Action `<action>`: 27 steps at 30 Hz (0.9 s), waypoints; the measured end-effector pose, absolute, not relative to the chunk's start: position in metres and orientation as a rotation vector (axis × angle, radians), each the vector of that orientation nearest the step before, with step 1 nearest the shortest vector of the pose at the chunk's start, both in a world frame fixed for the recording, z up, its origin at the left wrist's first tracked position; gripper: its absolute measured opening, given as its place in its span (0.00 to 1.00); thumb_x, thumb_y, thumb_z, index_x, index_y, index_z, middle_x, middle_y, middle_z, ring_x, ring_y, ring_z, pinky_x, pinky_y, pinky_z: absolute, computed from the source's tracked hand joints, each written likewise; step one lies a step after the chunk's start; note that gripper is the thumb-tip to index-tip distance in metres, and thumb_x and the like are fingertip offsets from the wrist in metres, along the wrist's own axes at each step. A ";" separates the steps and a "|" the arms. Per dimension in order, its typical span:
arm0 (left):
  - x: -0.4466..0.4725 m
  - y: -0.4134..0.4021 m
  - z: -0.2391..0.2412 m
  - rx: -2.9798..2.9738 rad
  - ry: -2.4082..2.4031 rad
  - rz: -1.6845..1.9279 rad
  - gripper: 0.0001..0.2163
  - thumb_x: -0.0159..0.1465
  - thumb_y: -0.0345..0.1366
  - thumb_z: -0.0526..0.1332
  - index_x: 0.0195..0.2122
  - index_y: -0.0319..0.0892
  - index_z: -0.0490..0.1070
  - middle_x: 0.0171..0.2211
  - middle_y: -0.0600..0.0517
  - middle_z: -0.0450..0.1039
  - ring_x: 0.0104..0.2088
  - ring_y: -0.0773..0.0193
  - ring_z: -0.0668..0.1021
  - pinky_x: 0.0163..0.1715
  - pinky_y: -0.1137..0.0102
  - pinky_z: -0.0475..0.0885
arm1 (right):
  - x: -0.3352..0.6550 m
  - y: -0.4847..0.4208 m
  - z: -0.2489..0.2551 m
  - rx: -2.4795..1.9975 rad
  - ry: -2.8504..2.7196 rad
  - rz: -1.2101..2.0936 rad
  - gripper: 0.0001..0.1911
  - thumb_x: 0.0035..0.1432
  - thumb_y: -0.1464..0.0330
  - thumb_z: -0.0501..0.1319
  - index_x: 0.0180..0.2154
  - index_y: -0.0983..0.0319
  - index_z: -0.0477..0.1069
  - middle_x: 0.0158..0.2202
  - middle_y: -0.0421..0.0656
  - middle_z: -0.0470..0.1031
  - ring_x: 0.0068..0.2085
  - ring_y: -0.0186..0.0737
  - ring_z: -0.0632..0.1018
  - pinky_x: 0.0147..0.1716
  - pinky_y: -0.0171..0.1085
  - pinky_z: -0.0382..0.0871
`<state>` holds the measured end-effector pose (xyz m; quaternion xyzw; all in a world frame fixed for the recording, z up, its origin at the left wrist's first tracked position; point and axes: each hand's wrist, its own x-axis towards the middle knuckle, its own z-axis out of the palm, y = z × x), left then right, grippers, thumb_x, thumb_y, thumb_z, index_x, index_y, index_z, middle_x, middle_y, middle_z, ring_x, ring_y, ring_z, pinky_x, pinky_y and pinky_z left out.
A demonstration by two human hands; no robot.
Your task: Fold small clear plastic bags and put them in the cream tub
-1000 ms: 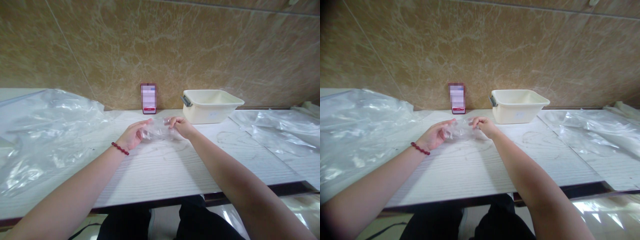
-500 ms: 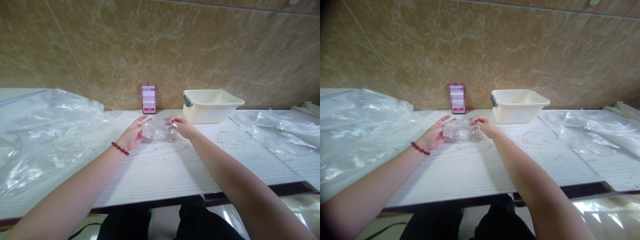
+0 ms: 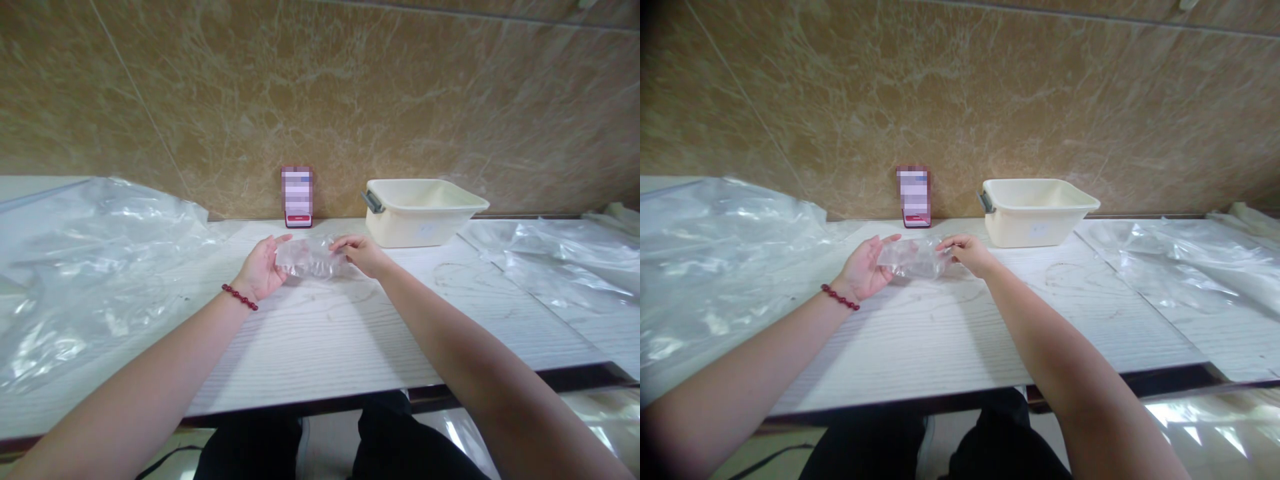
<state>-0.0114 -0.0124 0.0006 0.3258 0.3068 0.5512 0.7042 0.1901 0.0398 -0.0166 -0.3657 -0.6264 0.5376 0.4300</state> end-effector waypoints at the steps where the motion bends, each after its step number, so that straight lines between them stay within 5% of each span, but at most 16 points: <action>1: -0.011 -0.013 0.000 0.744 0.692 1.233 0.13 0.58 0.33 0.49 0.44 0.40 0.60 0.37 0.45 0.71 0.37 0.59 0.74 0.33 0.66 0.70 | 0.190 0.040 -0.016 -0.910 -1.569 1.324 0.11 0.39 0.76 0.51 0.22 0.63 0.71 0.26 0.40 0.71 0.25 0.27 0.69 0.20 0.26 0.61; 6: -0.009 -0.015 -0.002 0.890 0.748 1.198 0.25 0.54 0.22 0.52 0.51 0.51 0.53 0.36 0.51 0.71 0.36 0.65 0.74 0.34 0.71 0.69 | 0.191 0.039 -0.015 -0.901 -1.595 1.253 0.12 0.38 0.76 0.51 0.21 0.63 0.72 0.36 0.41 0.69 0.31 0.28 0.69 0.22 0.25 0.63; 18: -0.010 -0.011 -0.006 0.870 0.767 1.215 0.14 0.58 0.30 0.51 0.46 0.46 0.60 0.35 0.50 0.72 0.35 0.64 0.75 0.31 0.69 0.70 | 0.192 0.040 -0.016 -0.843 -1.646 1.184 0.12 0.35 0.79 0.49 0.17 0.64 0.70 0.34 0.42 0.69 0.36 0.32 0.70 0.27 0.28 0.64; 27: -0.008 -0.016 -0.003 0.872 0.780 1.185 0.16 0.54 0.22 0.53 0.44 0.41 0.63 0.37 0.48 0.71 0.32 0.68 0.74 0.31 0.75 0.69 | 0.193 0.039 -0.015 -0.817 -1.801 1.056 0.10 0.39 0.79 0.52 0.19 0.64 0.69 0.35 0.41 0.69 0.40 0.32 0.69 0.38 0.31 0.60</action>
